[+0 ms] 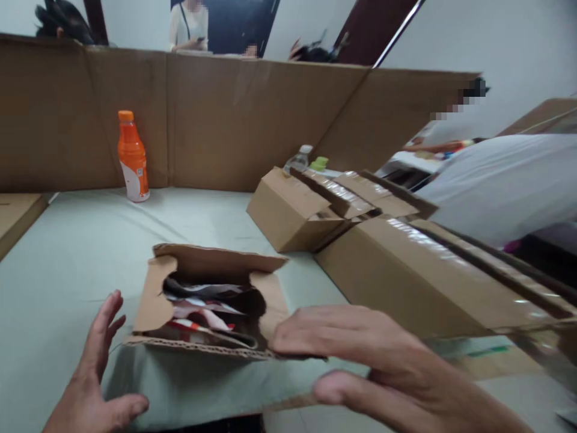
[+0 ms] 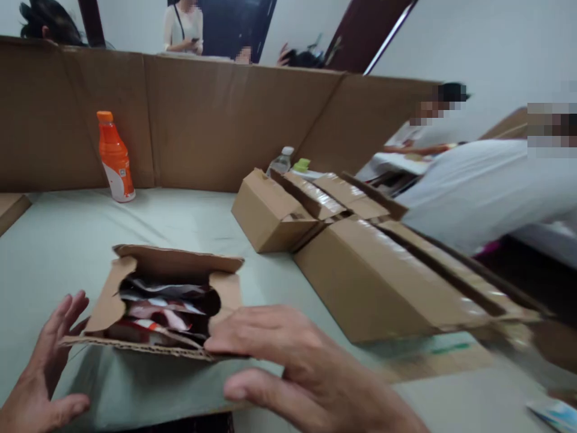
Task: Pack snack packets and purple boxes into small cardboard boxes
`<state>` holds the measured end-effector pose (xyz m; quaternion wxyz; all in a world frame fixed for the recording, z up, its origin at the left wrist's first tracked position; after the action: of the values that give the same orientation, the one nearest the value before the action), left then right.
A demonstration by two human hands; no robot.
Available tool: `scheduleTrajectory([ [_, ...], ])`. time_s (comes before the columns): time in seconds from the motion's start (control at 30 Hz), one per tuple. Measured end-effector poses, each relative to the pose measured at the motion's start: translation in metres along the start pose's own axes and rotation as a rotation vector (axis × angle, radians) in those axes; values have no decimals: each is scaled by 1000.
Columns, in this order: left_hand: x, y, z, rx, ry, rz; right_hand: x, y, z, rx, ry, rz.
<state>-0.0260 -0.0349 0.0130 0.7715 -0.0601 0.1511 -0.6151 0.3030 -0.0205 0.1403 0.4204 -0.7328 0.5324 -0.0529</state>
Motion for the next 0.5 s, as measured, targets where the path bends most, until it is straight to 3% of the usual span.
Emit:
scheduleTrajectory([
  [0.1, -6, -4, -3, -11, 17, -73, -16, -8, 11, -28, 76, 119],
  [0.2, -17, -8, -11, -55, -54, -106, -41, -1, 9, -17, -1, 104],
  [0.37, -32, -7, -5, -45, 51, -215, -81, 42, -26, 164, -205, -176],
  [0.5, -34, -7, -6, 11, -15, -161, -96, 95, -35, 469, -267, -450],
])
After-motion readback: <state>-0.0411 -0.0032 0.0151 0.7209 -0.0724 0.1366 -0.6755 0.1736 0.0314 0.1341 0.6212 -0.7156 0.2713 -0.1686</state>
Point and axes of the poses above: each hand's wrist, its own x-axis away from the middle knuckle, its own y-axis out of the palm, z = x × y, the point moved 6 cm from there along -x, towards the middle knuckle, and after that the axes turned 12 degrees about z, right-handed, at the moved point
